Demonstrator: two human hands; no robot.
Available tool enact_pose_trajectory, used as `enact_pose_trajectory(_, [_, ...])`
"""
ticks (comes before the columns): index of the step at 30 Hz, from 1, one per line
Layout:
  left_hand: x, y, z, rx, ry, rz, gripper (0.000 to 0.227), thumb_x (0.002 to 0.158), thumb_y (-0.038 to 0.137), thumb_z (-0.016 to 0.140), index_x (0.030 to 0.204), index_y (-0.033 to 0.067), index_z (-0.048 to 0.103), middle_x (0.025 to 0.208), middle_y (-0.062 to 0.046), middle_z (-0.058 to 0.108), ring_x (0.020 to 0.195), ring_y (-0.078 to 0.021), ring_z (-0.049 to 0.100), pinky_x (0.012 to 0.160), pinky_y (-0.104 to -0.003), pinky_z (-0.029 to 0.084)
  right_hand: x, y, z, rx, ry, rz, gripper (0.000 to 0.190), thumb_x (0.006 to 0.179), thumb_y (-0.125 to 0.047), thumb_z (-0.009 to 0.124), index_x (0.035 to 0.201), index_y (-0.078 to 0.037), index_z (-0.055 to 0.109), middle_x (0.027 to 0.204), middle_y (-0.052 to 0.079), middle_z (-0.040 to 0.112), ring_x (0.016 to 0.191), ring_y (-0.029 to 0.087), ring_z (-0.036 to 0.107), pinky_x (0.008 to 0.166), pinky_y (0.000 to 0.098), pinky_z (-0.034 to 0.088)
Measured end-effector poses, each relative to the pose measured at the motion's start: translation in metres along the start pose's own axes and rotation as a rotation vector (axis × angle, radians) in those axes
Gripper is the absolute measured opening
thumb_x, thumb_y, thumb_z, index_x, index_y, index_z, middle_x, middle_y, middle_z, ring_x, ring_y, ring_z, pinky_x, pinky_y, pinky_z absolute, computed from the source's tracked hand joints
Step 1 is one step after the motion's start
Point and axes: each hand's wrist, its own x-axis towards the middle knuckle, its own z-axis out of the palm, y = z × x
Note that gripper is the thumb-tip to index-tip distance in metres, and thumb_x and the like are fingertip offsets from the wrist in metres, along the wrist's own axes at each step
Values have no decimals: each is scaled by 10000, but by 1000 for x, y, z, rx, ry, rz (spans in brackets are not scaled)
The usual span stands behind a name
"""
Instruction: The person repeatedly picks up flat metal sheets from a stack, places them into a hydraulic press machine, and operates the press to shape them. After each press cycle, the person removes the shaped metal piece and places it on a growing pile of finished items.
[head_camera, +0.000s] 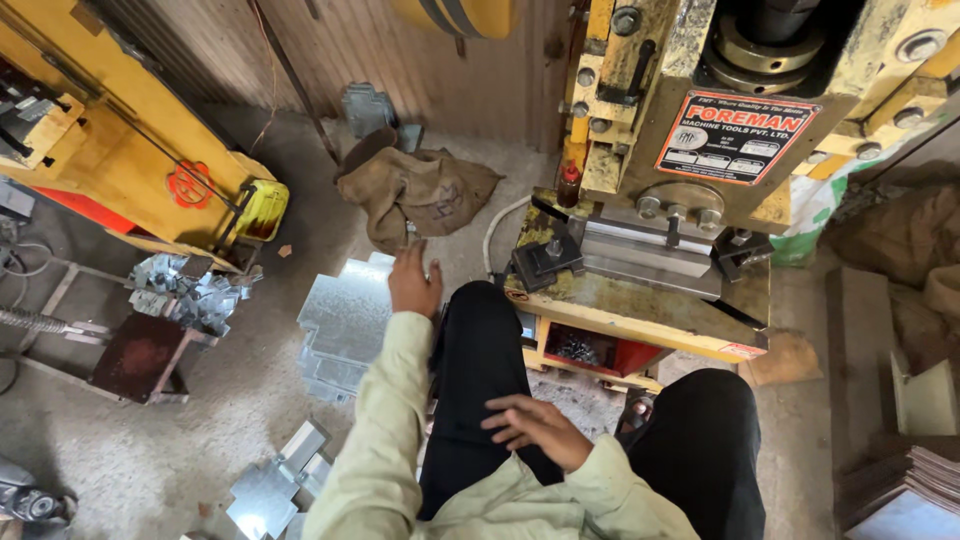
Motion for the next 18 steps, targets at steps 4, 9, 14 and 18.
enact_pose_trajectory(4, [-29, -45, -3, 373, -335, -168, 615, 961, 477, 486, 1531, 252, 444, 1631, -19, 375, 1510, -348, 253, 1088, -793, 46, -4, 18, -26, 114, 114, 1, 528, 991, -402, 560, 1381, -47, 591, 1218, 152, 750, 1004, 212, 742, 841, 344, 607])
enact_pose_trajectory(9, [-87, -63, -36, 405, -351, -114, 608, 1021, 534, 393, 1598, 344, 358, 1697, 38, 264, 1578, -299, 200, 1177, -778, -39, -5, 26, -50, 228, 203, 5, 499, 987, -379, 570, 1362, -52, 604, 1211, 161, 752, 975, 209, 729, 825, 346, 602])
enact_pose_trajectory(14, [-144, -84, -92, 497, -196, -495, 709, 964, 619, 412, 1572, 262, 337, 1700, -45, 171, 1548, -326, 138, 1047, -821, 65, -6, 37, -67, 333, 305, 8, 460, 990, -341, 578, 1321, -26, 626, 1153, 159, 749, 941, 220, 721, 805, 369, 576])
enact_pose_trajectory(18, [-175, -99, -98, 470, -141, -932, 764, 955, 737, 532, 1430, 140, 496, 1383, -168, 603, 1313, -376, 557, 1030, -606, 437, 1, 42, -74, 384, 374, 7, 445, 983, -326, 572, 1321, -44, 636, 1109, 137, 754, 917, 211, 702, 809, 367, 552])
